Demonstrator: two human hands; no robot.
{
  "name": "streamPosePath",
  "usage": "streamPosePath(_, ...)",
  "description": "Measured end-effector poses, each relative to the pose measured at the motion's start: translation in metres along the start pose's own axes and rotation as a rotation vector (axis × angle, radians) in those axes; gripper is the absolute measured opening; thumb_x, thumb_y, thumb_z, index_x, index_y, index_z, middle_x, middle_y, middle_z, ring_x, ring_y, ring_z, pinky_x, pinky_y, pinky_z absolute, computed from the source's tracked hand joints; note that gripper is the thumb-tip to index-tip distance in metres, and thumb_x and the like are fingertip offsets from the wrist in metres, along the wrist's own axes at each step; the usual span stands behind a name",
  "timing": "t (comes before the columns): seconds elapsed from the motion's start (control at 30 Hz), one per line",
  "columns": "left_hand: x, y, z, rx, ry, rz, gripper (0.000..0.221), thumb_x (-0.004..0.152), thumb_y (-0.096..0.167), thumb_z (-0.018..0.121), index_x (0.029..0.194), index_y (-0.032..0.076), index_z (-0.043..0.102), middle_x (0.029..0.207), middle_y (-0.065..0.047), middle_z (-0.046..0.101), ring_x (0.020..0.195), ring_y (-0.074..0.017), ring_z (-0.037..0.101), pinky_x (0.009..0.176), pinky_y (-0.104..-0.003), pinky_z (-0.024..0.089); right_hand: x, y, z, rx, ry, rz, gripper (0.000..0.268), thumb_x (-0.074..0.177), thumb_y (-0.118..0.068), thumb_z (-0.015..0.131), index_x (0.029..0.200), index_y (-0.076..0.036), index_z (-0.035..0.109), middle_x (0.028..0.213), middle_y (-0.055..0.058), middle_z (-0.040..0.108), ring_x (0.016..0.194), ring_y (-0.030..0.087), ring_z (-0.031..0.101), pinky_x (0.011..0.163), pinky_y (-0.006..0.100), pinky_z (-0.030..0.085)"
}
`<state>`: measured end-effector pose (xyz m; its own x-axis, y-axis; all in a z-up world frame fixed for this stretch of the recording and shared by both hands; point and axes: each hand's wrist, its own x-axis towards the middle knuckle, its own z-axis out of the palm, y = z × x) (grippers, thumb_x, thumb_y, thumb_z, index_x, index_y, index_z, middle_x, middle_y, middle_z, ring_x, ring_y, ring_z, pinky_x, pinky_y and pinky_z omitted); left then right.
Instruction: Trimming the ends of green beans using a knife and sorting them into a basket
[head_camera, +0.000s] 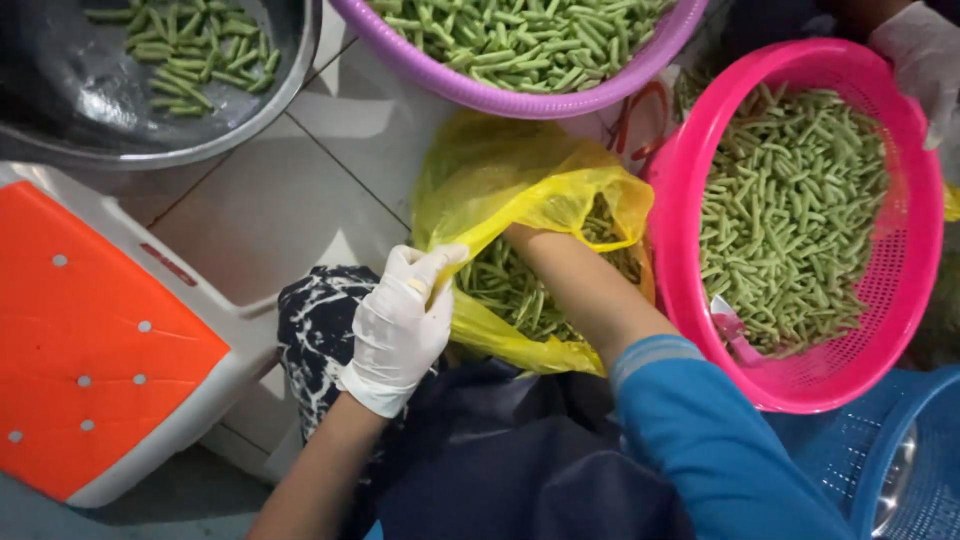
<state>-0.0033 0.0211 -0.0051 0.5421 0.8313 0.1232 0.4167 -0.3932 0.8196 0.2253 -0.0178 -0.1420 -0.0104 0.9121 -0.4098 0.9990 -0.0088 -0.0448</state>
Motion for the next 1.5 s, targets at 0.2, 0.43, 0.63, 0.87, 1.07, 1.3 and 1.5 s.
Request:
streamPosePath(0.2,-0.007,0.001,-0.001,0.004,0.010,-0.001,0.031,0.081,0.012,0.061,0.105,0.031,0.066,0.087,0.002,0.056,0.077,-0.0239,0.065,0.063,-0.035,0.054,-0.013,-0.033,-0.050,-0.034,0.085,-0.034,0.025,0.067,-0.043,0.055,0.087,-0.029,0.061,0.081,0.004,0.054,0.086,0.030,0.056,0.077,0.049,0.043)
streamPosePath(0.43,-0.025,0.009,-0.004,0.093,-0.019,0.078,0.036,0.077,0.007,0.063,0.108,0.025,0.064,0.091,0.000,0.053,0.082,-0.0248,0.063,0.066,-0.036,0.052,-0.060,-0.051,-0.071,-0.091,0.197,-0.031,0.021,0.065,-0.043,0.055,0.079,-0.030,0.063,0.071,0.001,0.055,0.079,0.028,0.058,0.074,0.047,0.043)
streamPosePath(0.63,-0.044,0.009,-0.005,0.123,-0.049,0.019,0.040,0.076,0.010,0.064,0.111,0.030,0.061,0.093,-0.001,0.053,0.083,-0.0269,0.062,0.070,-0.039,0.052,-0.094,-0.054,-0.068,-0.159,0.234,-0.051,0.017,0.063,-0.044,0.055,0.071,-0.032,0.064,0.062,-0.001,0.055,0.073,0.026,0.060,0.072,0.046,0.043)
streamPosePath(0.87,-0.055,0.021,0.000,0.174,-0.093,0.073,0.039,0.077,0.012,0.065,0.112,0.031,0.061,0.095,0.001,0.053,0.085,-0.0239,0.063,0.068,-0.037,0.052,-0.152,-0.047,-0.041,-0.152,0.242,0.013,0.016,0.061,-0.045,0.055,0.064,-0.034,0.066,0.053,-0.004,0.055,0.068,0.023,0.062,0.070,0.045,0.043)
streamPosePath(1.07,-0.054,-0.008,0.009,0.340,-0.121,0.116,0.039,0.077,0.008,0.063,0.109,0.031,0.062,0.099,-0.001,0.050,0.086,-0.0286,0.063,0.071,-0.038,0.053,-0.198,-0.027,0.001,-0.132,0.752,-0.054,0.040,0.060,-0.044,0.065,0.100,-0.047,0.061,0.087,-0.015,0.052,0.092,0.017,0.049,0.077,0.038,0.038)
streamPosePath(1.3,-0.036,-0.074,0.037,0.645,-0.172,0.051,0.042,0.069,0.012,0.071,0.108,0.028,0.065,0.115,-0.007,0.047,0.098,-0.0343,0.055,0.078,-0.043,0.049,-0.215,-0.039,-0.003,0.114,0.593,0.054,0.071,0.061,-0.049,0.067,0.130,-0.043,0.048,0.132,-0.007,0.039,0.122,0.031,0.029,0.097,0.047,0.024)
streamPosePath(1.5,-0.026,0.041,0.034,0.674,-0.140,0.196,0.047,0.077,0.044,0.067,0.120,0.025,0.058,0.136,-0.009,0.033,0.118,-0.0411,0.030,0.087,-0.054,0.031,-0.228,-0.032,-0.046,0.463,0.283,0.015,0.060,0.061,-0.020,0.054,0.119,-0.037,0.059,0.144,-0.010,0.038,0.133,0.041,0.019,0.100,0.059,0.013)
